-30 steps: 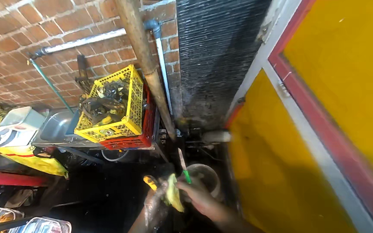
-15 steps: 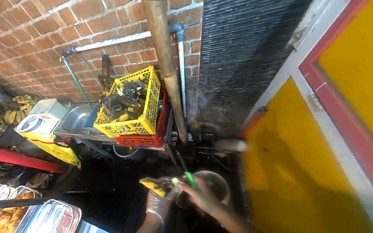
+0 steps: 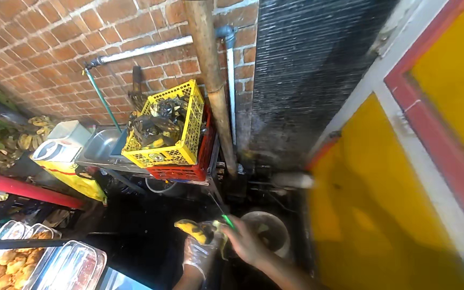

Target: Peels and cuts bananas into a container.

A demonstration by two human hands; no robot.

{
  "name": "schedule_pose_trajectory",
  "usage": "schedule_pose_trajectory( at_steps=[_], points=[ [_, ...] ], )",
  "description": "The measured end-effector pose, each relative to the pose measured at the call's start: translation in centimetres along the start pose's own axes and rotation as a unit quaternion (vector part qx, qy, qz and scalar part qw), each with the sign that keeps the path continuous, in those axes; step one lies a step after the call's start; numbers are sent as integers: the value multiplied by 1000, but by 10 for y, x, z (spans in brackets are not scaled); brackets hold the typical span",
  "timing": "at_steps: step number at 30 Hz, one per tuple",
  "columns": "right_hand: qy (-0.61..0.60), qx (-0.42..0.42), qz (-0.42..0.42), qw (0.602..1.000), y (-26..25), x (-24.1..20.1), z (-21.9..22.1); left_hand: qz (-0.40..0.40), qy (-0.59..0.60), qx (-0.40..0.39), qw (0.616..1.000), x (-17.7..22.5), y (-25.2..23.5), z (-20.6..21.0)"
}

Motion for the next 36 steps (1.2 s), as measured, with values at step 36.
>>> schedule_pose_trajectory(
  at_steps=[36],
  points=[
    [206,-471,-392,763,135,-80,326,-170,702,250,645,-174,176,-279]
  ],
)
Point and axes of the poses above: each hand's wrist, its own y-axis away from the middle knuckle, its own z-axis out of the palm, x = y × z, the point moved 9 cm from there along -y, towards the middle knuckle, and after that the axes turned 7 degrees about x, right-handed, at the moved point
